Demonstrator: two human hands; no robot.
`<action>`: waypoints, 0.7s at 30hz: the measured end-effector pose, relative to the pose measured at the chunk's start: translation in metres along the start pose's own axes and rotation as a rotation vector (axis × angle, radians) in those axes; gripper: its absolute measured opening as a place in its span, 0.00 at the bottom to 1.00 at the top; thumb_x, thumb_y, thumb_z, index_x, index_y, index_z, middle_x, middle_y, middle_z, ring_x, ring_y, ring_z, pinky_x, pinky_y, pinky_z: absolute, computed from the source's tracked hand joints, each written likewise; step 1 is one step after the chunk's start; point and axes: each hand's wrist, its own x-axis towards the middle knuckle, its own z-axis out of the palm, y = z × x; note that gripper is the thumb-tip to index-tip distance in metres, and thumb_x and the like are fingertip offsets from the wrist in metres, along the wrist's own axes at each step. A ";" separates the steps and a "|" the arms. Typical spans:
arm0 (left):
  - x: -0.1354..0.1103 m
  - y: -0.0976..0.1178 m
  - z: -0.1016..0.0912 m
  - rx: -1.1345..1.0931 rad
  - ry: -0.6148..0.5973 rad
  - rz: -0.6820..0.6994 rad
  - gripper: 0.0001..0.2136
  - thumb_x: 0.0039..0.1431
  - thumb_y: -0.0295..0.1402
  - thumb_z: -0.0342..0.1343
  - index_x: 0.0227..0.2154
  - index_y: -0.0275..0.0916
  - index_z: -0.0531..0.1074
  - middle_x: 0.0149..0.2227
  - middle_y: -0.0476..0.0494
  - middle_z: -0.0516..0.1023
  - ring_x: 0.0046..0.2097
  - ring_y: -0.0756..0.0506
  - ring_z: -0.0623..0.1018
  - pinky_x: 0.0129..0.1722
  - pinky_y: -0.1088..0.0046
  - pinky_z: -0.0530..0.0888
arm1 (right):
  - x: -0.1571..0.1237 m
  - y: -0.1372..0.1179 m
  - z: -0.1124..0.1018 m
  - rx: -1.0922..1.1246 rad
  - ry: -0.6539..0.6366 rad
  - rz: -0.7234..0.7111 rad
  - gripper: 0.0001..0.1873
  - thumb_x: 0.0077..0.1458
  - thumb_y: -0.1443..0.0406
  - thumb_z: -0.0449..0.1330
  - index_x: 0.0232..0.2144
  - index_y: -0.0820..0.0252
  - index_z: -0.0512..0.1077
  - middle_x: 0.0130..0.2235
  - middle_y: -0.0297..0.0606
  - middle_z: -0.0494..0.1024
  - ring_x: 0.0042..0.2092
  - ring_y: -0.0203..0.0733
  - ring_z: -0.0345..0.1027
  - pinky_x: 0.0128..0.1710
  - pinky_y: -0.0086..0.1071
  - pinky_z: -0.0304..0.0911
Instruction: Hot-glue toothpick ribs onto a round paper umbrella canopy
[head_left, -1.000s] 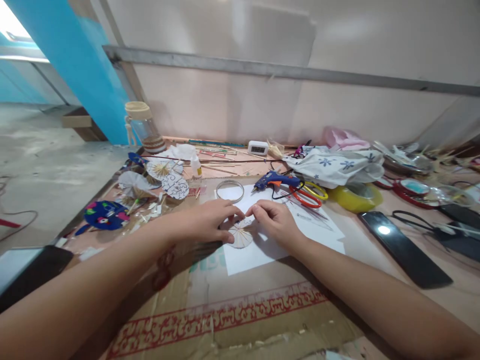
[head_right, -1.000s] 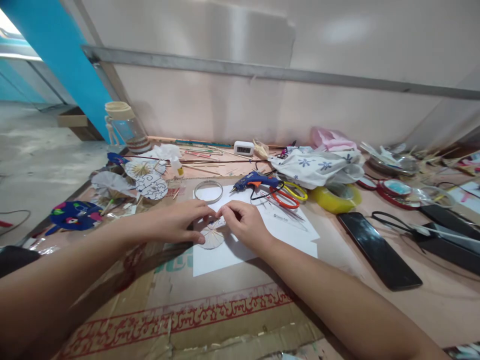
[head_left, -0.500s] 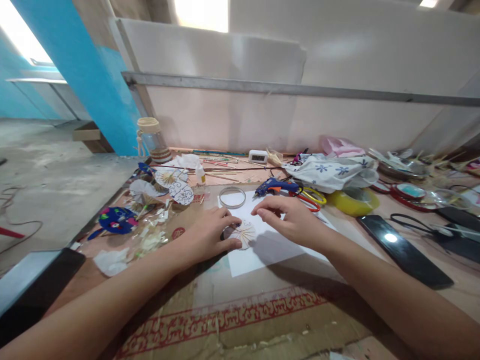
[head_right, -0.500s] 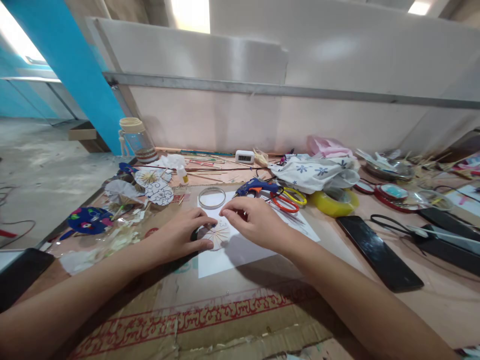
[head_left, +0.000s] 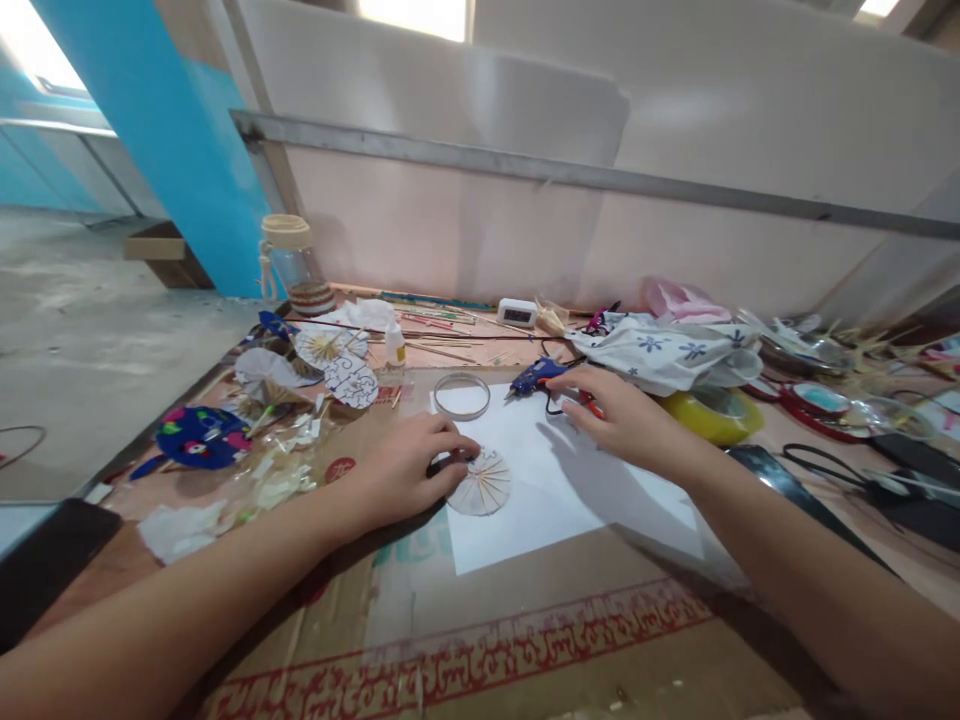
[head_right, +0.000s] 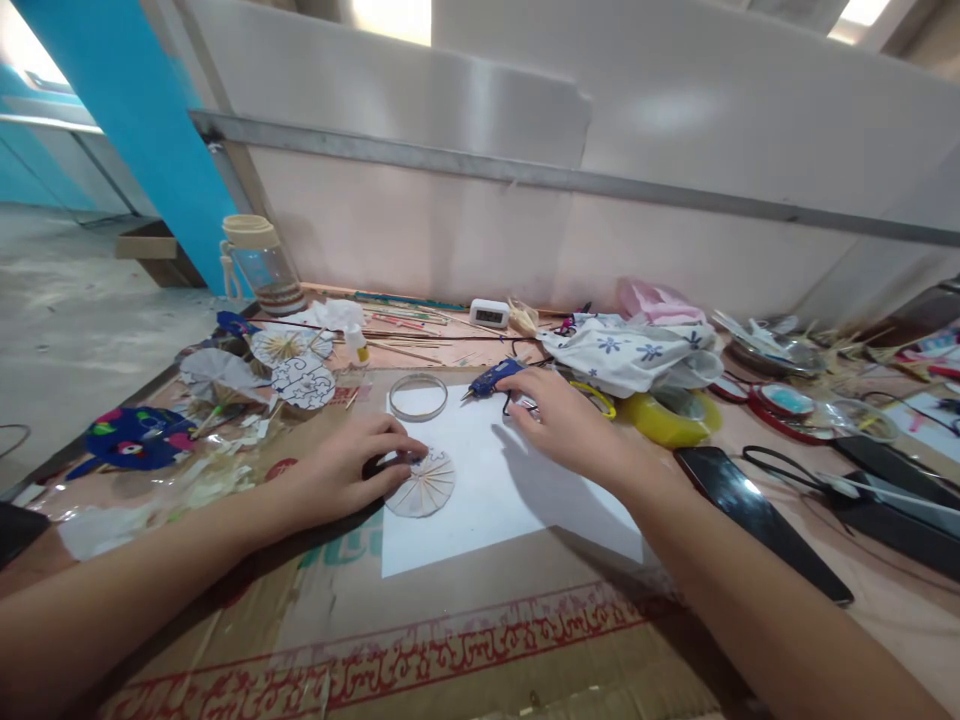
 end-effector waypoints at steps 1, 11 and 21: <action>0.000 -0.002 0.001 -0.008 -0.005 0.008 0.13 0.70 0.37 0.54 0.50 0.42 0.80 0.46 0.39 0.78 0.49 0.39 0.77 0.50 0.60 0.73 | 0.002 0.009 0.004 -0.059 0.003 0.012 0.20 0.64 0.67 0.55 0.55 0.60 0.76 0.58 0.50 0.79 0.60 0.54 0.73 0.63 0.48 0.67; 0.004 -0.002 0.002 -0.043 -0.047 -0.010 0.15 0.71 0.43 0.54 0.51 0.43 0.79 0.45 0.40 0.77 0.48 0.40 0.75 0.49 0.61 0.71 | 0.029 0.041 0.012 -0.267 -0.081 0.126 0.28 0.61 0.73 0.54 0.63 0.67 0.72 0.62 0.59 0.77 0.62 0.66 0.70 0.62 0.57 0.63; 0.004 -0.004 0.004 -0.015 -0.073 0.007 0.15 0.70 0.43 0.55 0.53 0.46 0.79 0.43 0.41 0.76 0.47 0.40 0.75 0.45 0.62 0.69 | 0.066 0.050 0.007 -0.154 -0.115 0.229 0.15 0.52 0.73 0.64 0.44 0.60 0.79 0.44 0.47 0.85 0.45 0.54 0.78 0.42 0.35 0.66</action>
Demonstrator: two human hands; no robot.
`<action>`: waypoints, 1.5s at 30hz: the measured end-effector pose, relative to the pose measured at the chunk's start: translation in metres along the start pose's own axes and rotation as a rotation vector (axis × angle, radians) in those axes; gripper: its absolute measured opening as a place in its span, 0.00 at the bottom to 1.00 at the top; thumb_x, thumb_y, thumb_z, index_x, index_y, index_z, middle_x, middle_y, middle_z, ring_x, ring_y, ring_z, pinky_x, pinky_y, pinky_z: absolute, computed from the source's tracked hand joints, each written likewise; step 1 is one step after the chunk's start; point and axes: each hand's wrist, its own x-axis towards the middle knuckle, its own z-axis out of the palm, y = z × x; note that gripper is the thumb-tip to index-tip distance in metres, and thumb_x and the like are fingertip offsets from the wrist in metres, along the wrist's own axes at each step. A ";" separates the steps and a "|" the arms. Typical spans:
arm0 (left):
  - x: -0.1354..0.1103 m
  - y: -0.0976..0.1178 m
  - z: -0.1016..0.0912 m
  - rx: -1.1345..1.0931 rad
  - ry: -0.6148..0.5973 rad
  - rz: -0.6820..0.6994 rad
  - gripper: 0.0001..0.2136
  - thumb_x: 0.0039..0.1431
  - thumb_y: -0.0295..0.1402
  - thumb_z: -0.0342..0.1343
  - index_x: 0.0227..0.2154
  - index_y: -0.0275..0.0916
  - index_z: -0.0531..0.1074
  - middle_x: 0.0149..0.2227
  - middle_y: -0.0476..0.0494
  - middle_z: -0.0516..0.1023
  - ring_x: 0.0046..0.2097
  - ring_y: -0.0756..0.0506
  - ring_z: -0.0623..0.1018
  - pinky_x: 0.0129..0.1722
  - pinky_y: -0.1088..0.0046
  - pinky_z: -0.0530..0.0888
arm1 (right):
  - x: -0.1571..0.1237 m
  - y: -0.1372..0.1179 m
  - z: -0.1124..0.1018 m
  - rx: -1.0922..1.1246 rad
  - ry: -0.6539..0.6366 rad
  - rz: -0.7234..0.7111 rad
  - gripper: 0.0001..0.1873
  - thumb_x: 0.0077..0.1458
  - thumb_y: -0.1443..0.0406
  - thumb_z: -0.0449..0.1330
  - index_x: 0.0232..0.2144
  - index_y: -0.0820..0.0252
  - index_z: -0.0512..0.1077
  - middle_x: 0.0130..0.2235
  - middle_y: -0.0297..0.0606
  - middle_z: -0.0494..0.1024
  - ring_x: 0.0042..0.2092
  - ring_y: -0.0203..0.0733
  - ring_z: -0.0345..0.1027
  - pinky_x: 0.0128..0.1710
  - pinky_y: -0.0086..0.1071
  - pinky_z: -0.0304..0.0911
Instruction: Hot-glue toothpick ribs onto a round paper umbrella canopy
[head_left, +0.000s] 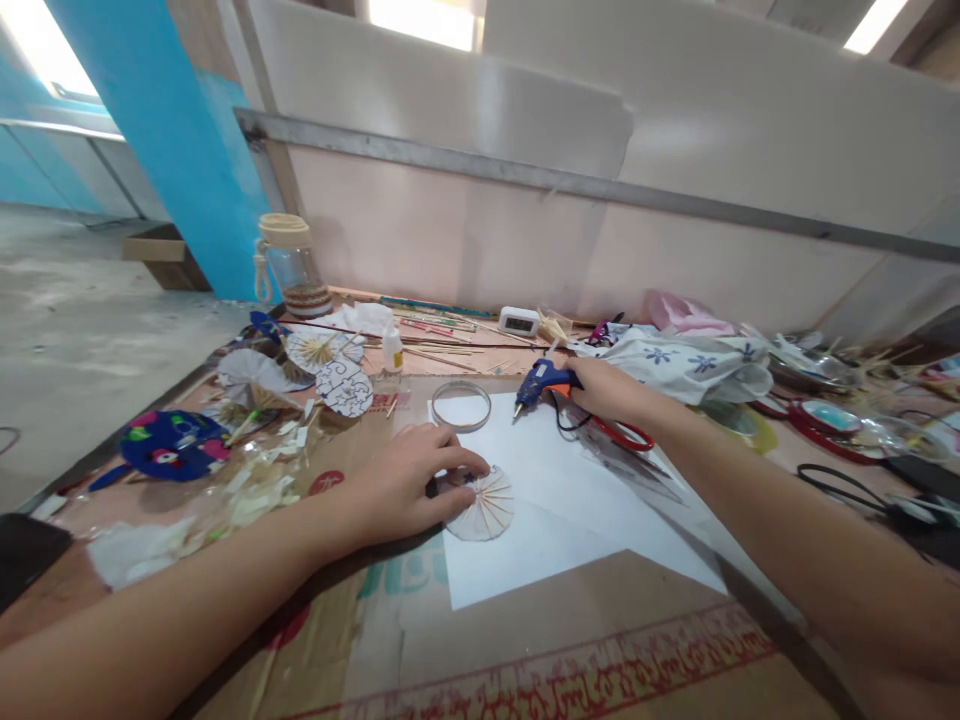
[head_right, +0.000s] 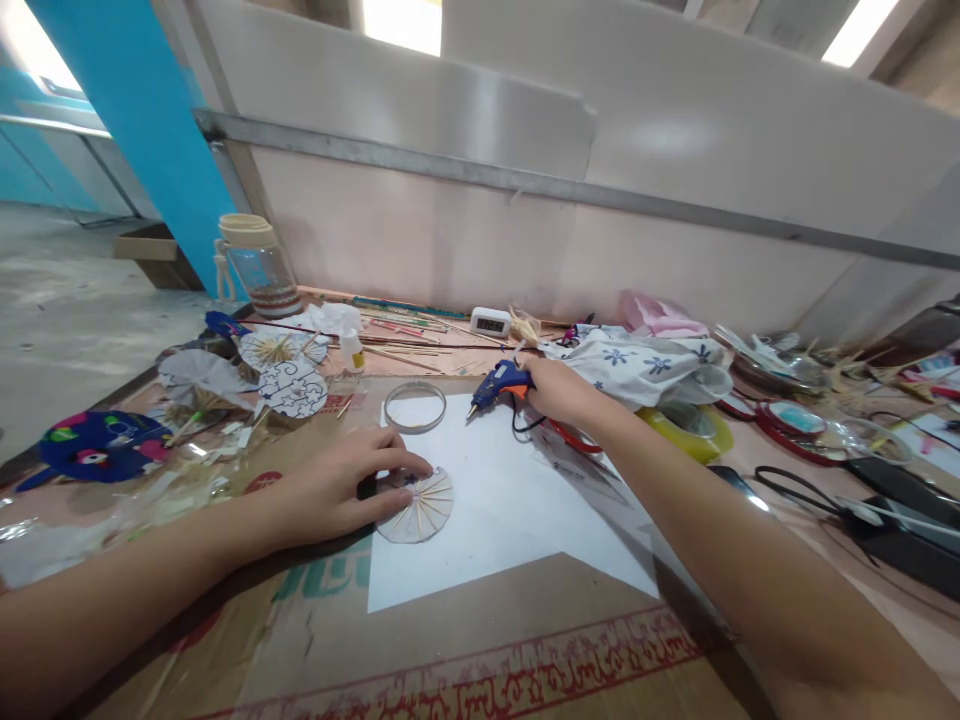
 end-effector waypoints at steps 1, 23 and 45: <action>0.000 0.000 0.000 0.006 0.001 0.007 0.15 0.70 0.43 0.55 0.53 0.46 0.80 0.43 0.41 0.76 0.47 0.40 0.75 0.45 0.63 0.69 | -0.002 0.000 -0.002 0.030 0.025 0.020 0.17 0.53 0.71 0.63 0.47 0.61 0.78 0.46 0.48 0.85 0.45 0.54 0.77 0.43 0.36 0.66; 0.014 0.006 -0.007 -0.076 -0.005 0.011 0.13 0.69 0.39 0.55 0.48 0.43 0.81 0.43 0.42 0.76 0.46 0.42 0.77 0.48 0.65 0.73 | -0.096 -0.007 0.010 1.180 -0.289 0.009 0.31 0.44 0.43 0.77 0.35 0.62 0.78 0.23 0.32 0.73 0.23 0.35 0.63 0.25 0.32 0.63; 0.011 0.000 -0.005 -0.075 -0.109 0.063 0.16 0.69 0.43 0.55 0.54 0.48 0.78 0.47 0.43 0.76 0.49 0.39 0.74 0.50 0.62 0.69 | -0.126 -0.043 0.005 0.482 -0.153 -0.018 0.14 0.53 0.48 0.69 0.34 0.47 0.86 0.28 0.34 0.86 0.28 0.51 0.79 0.21 0.36 0.67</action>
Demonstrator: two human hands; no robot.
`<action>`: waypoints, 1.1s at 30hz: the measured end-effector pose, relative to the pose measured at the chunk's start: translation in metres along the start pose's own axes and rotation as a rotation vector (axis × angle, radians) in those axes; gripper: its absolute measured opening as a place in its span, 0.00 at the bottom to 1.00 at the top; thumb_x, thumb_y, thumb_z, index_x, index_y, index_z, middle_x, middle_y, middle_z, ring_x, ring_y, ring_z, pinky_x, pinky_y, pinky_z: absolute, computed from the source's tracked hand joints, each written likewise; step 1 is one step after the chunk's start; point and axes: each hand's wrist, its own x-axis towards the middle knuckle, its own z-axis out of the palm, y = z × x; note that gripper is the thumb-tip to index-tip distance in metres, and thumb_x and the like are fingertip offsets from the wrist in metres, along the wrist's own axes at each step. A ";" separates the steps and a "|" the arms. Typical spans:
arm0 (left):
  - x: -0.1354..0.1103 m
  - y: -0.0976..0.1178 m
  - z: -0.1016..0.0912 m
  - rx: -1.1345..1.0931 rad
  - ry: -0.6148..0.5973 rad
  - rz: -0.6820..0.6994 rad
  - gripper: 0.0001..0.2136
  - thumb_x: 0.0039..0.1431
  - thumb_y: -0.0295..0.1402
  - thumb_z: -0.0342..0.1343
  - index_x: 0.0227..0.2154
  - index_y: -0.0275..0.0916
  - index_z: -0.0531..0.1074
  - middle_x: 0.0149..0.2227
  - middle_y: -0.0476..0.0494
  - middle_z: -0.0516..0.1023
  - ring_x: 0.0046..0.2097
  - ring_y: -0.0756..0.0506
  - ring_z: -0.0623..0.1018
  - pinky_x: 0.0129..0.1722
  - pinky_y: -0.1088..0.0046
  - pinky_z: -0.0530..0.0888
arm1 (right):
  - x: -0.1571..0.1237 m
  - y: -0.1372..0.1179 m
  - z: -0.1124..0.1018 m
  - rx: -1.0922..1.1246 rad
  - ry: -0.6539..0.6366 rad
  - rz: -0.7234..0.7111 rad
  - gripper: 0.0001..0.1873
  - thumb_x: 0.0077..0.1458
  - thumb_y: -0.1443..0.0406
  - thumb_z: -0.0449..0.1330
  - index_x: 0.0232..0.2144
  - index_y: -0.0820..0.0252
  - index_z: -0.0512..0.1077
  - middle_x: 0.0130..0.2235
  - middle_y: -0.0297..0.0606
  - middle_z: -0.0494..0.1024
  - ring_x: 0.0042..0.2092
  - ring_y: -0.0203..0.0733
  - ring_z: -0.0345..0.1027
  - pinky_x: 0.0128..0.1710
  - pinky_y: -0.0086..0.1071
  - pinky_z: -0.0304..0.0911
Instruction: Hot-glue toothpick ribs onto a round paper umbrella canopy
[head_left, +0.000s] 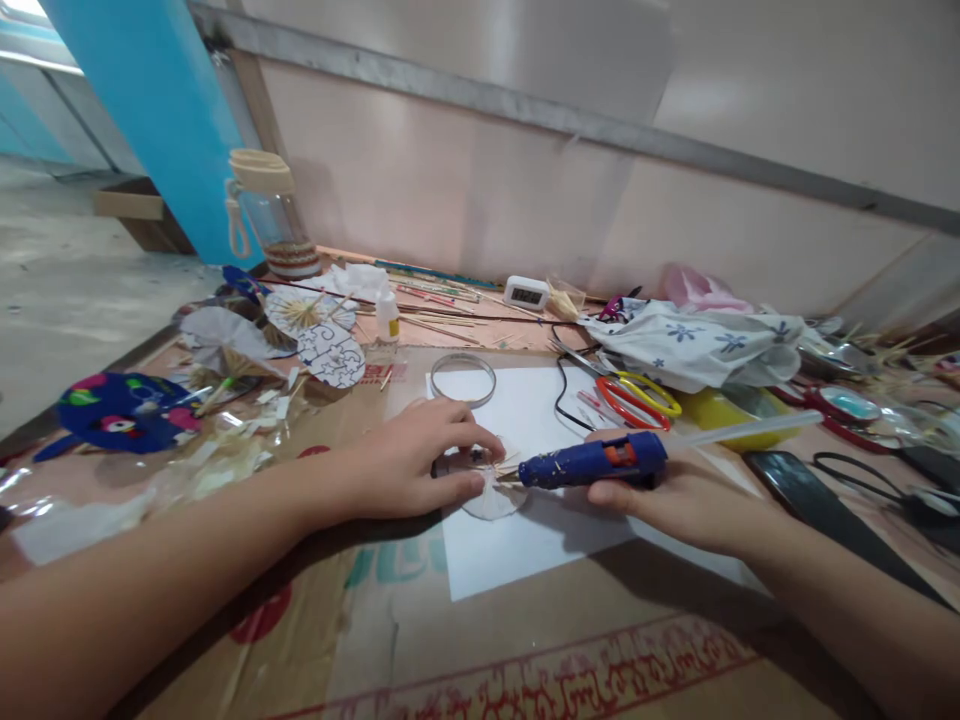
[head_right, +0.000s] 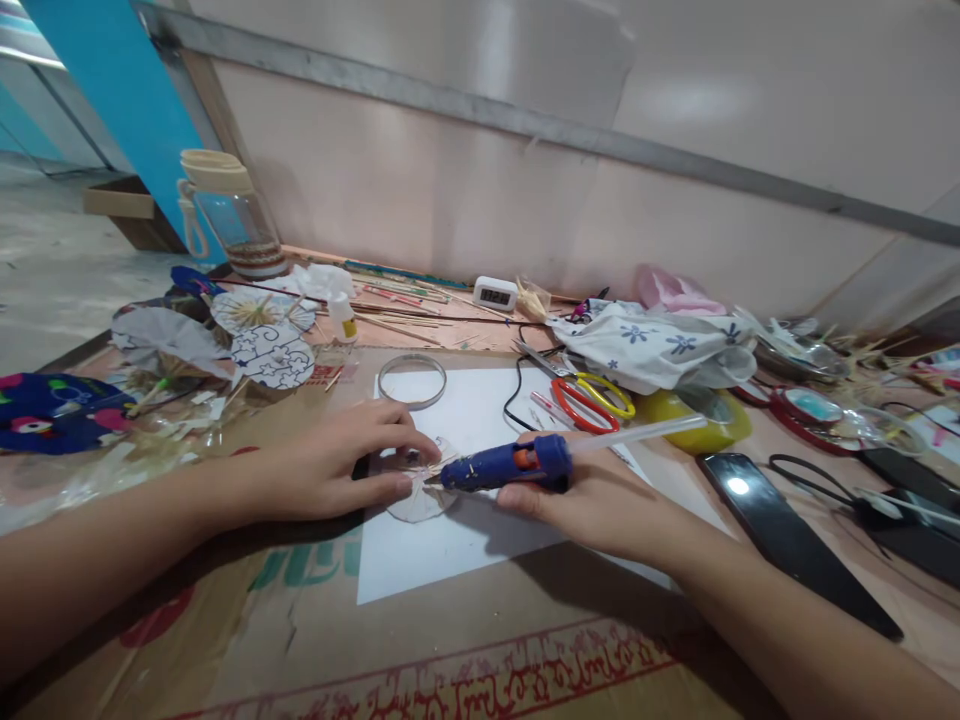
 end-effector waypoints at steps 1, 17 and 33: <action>0.000 0.000 -0.001 0.009 -0.008 0.011 0.15 0.69 0.43 0.56 0.54 0.48 0.78 0.47 0.43 0.76 0.49 0.39 0.74 0.50 0.62 0.68 | 0.000 -0.001 0.000 -0.002 -0.008 0.006 0.14 0.54 0.48 0.68 0.34 0.47 0.86 0.28 0.34 0.86 0.28 0.51 0.79 0.22 0.36 0.67; 0.002 0.008 -0.005 0.032 -0.045 -0.028 0.18 0.62 0.41 0.58 0.54 0.44 0.76 0.45 0.42 0.77 0.48 0.38 0.74 0.48 0.62 0.70 | -0.002 -0.023 0.005 -0.077 -0.019 0.104 0.15 0.52 0.50 0.65 0.26 0.53 0.75 0.27 0.35 0.82 0.29 0.47 0.75 0.27 0.34 0.66; 0.003 0.008 -0.005 0.061 -0.048 -0.028 0.20 0.62 0.41 0.58 0.56 0.44 0.77 0.48 0.40 0.76 0.50 0.37 0.75 0.50 0.60 0.70 | -0.003 -0.020 0.007 -0.041 -0.064 0.035 0.09 0.55 0.56 0.65 0.28 0.54 0.77 0.26 0.32 0.78 0.28 0.43 0.70 0.26 0.32 0.64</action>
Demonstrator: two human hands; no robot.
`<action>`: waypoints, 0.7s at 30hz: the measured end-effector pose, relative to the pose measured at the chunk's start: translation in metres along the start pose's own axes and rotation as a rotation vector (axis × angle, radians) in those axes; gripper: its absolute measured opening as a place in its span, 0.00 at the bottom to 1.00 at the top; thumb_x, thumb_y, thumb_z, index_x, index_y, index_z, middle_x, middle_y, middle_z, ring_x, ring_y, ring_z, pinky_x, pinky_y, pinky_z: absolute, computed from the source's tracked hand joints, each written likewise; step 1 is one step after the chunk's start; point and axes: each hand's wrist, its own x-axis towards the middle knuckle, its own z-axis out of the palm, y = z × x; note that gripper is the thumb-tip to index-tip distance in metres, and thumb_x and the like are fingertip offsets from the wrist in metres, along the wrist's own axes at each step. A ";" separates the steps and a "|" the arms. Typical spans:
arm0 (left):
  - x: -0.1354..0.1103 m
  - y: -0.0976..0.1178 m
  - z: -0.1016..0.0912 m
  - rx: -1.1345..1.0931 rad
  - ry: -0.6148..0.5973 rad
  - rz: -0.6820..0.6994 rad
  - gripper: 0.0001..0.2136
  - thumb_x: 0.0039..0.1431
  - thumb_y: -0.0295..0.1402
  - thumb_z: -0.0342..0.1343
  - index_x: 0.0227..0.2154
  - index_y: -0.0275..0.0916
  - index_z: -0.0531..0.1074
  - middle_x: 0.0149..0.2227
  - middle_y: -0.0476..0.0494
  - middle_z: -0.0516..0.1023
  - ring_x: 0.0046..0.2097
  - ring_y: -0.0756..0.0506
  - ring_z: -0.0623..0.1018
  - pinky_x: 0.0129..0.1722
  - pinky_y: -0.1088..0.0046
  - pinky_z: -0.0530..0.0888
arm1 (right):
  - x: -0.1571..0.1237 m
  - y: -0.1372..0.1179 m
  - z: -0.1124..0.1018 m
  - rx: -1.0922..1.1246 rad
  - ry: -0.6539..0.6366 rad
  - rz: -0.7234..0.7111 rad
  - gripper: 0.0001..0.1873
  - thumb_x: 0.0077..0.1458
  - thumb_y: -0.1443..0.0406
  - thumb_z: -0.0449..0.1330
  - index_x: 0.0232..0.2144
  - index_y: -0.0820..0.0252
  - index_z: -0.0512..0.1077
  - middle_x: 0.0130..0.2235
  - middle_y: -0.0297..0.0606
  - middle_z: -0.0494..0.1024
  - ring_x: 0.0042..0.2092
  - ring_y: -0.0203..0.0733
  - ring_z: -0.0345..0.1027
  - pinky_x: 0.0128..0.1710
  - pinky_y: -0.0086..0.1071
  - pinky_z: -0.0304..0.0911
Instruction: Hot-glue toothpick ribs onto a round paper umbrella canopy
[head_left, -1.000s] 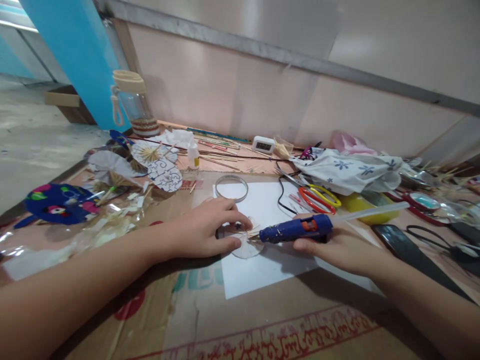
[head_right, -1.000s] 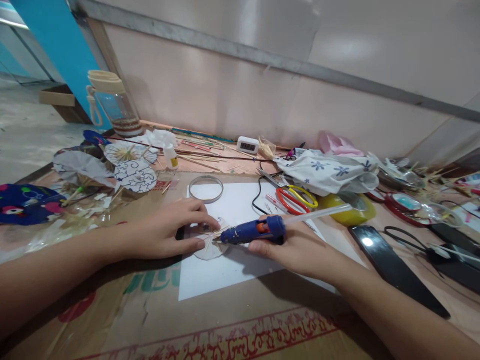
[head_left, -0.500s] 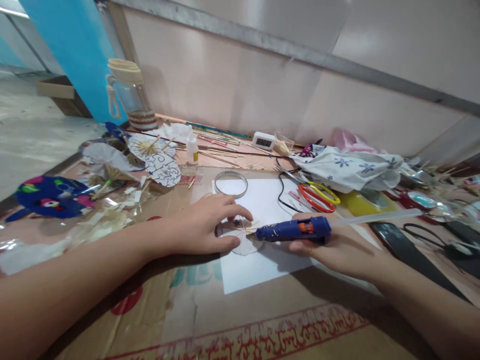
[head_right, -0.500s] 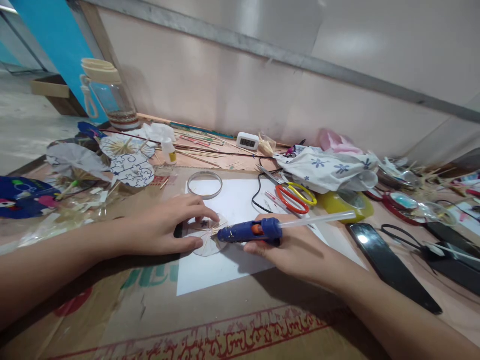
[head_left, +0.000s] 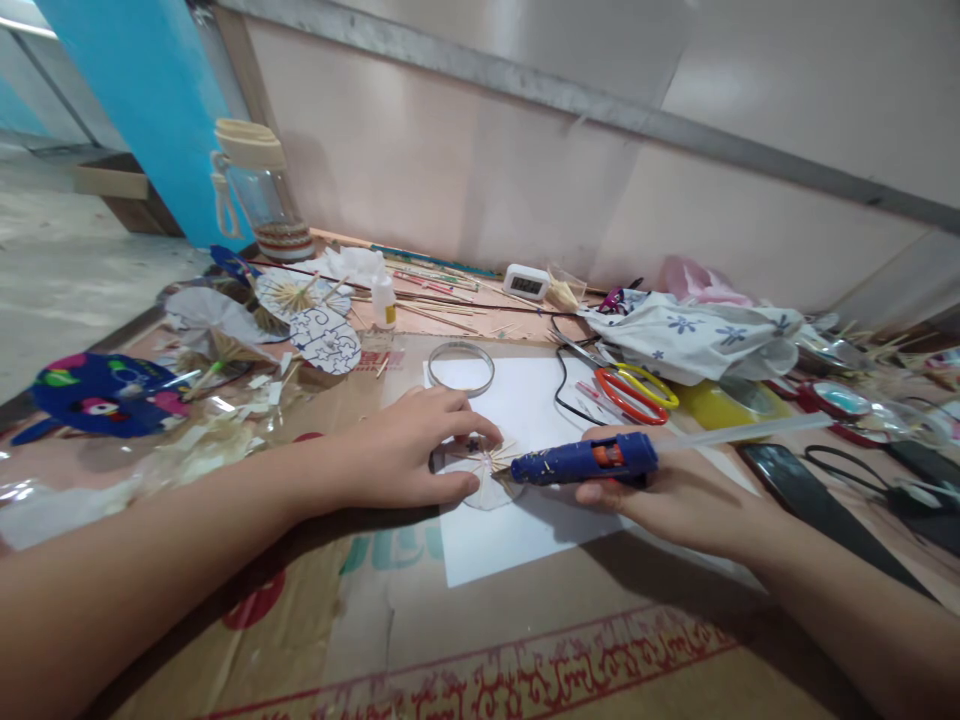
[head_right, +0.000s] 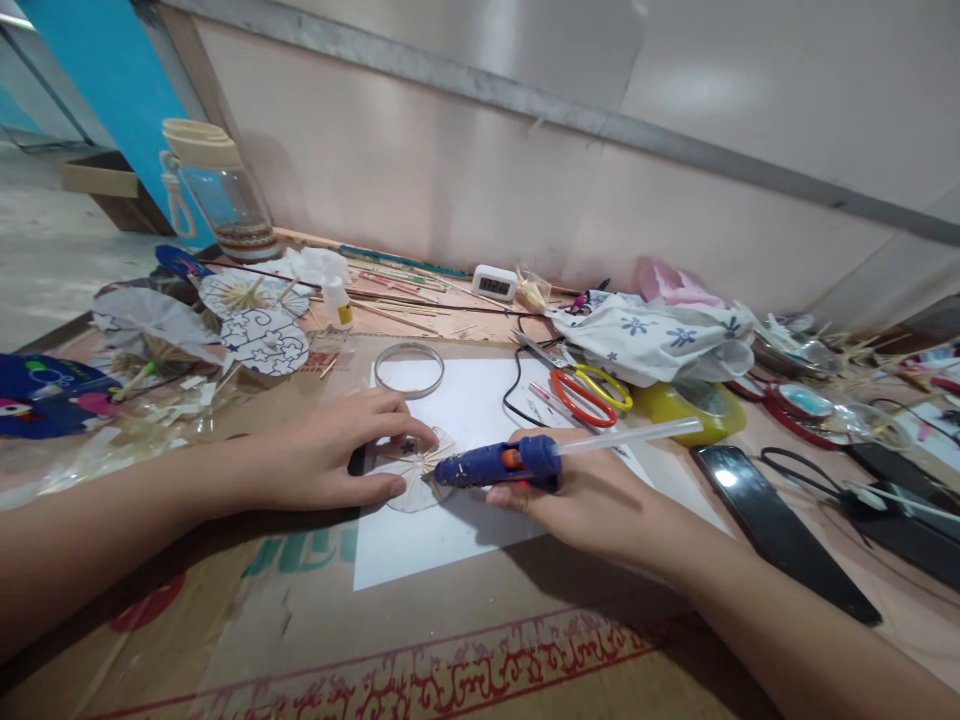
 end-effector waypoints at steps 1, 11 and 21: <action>0.000 0.000 0.000 0.002 0.000 -0.001 0.21 0.62 0.41 0.58 0.56 0.44 0.77 0.48 0.40 0.76 0.50 0.37 0.75 0.50 0.60 0.70 | 0.000 0.000 0.000 -0.004 0.001 0.009 0.09 0.55 0.56 0.65 0.28 0.53 0.77 0.26 0.32 0.78 0.28 0.43 0.71 0.26 0.32 0.64; 0.000 0.000 0.001 0.012 -0.001 -0.016 0.21 0.62 0.41 0.59 0.57 0.44 0.77 0.50 0.40 0.77 0.52 0.36 0.76 0.52 0.59 0.70 | 0.001 -0.001 -0.001 0.061 -0.029 0.046 0.11 0.54 0.54 0.65 0.31 0.53 0.80 0.29 0.35 0.82 0.31 0.47 0.74 0.31 0.36 0.69; 0.000 0.000 0.000 0.008 -0.003 -0.011 0.21 0.62 0.42 0.59 0.57 0.44 0.77 0.49 0.40 0.77 0.52 0.37 0.76 0.52 0.60 0.70 | 0.000 0.001 0.003 -0.038 0.039 0.050 0.15 0.54 0.50 0.64 0.27 0.54 0.75 0.28 0.35 0.80 0.29 0.46 0.72 0.28 0.34 0.62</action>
